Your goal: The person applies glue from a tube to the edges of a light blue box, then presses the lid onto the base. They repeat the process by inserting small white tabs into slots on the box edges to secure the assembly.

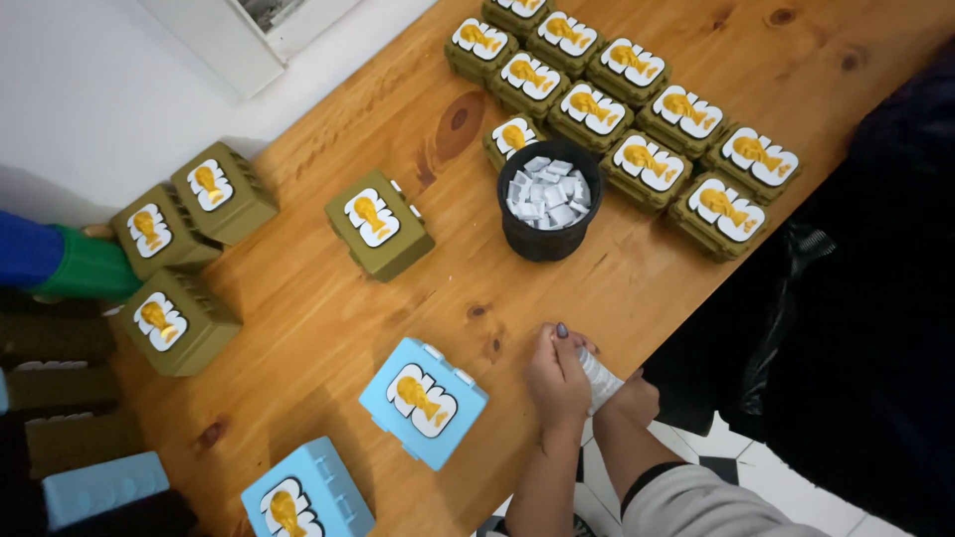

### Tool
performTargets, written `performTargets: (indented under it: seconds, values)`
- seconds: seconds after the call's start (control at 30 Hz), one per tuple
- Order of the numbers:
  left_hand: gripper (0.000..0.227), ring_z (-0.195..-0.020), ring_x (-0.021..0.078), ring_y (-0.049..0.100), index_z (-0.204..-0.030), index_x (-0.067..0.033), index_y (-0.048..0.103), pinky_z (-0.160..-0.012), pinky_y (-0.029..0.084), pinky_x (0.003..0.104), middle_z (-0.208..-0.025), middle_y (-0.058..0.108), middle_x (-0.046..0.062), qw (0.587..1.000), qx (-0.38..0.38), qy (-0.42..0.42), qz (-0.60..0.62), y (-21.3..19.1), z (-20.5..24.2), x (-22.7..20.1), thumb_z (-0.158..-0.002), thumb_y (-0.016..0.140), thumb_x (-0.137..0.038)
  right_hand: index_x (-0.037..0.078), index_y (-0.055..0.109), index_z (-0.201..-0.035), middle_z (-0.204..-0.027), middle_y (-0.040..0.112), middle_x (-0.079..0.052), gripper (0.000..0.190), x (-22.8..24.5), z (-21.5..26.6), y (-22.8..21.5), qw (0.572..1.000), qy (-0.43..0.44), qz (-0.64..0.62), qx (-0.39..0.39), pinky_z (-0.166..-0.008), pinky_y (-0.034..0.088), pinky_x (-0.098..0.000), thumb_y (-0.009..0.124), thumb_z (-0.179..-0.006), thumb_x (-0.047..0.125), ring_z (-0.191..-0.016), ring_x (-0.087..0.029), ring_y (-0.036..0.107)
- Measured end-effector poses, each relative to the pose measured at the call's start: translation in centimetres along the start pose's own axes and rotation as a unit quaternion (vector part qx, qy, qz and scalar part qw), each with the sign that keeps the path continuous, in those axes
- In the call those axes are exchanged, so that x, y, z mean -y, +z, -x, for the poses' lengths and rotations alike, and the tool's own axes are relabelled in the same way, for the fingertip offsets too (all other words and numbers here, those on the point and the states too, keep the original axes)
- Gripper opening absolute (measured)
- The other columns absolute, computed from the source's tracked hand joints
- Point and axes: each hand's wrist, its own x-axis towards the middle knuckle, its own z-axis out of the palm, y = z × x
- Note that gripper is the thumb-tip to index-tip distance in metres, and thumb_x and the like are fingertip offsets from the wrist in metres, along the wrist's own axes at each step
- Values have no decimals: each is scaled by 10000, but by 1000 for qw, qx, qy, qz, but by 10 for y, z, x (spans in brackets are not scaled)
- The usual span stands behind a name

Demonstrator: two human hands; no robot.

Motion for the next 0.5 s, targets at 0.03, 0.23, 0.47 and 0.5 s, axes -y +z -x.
performTargets:
  seconds: [0.03, 0.23, 0.47, 0.5]
  values:
    - [376, -600, 206, 702, -745, -144, 572, -654, 560, 304, -617, 713, 32, 1000, 0, 1, 1, 0, -1, -1, -1058, 430, -299, 41, 781, -1044, -899, 745, -215, 432, 4, -12, 4, 1000, -1, -1, 0, -698, 571, -439, 570, -1031, 418, -862, -378, 730]
    - [368, -644, 233, 719, -737, -167, 582, -667, 563, 306, -648, 719, 20, 999, 4, 42, -11, -5, 1, -9, -1044, 461, -330, 39, 789, -985, -821, 738, -211, 453, -36, -52, 35, 998, -38, 37, 31, -660, 566, -431, 588, -1012, 445, -829, -385, 738]
    - [312, -686, 239, 678, -793, -110, 610, -727, 546, 339, -681, 688, 74, 999, 34, 15, 34, -4, 20, 4, -1034, 517, -285, 37, 799, -917, -730, 731, -207, 484, -57, -90, 43, 990, -93, 62, 90, -614, 560, -421, 608, -990, 476, -791, -394, 747]
    - [306, -701, 219, 656, -798, -77, 608, -756, 541, 346, -684, 671, 87, 997, 33, -21, 59, 2, 15, 0, -1034, 513, -247, 36, 800, -908, -717, 730, -207, 489, -41, -86, 51, 988, -108, 54, 99, -608, 559, -419, 611, -986, 480, -786, -395, 748]
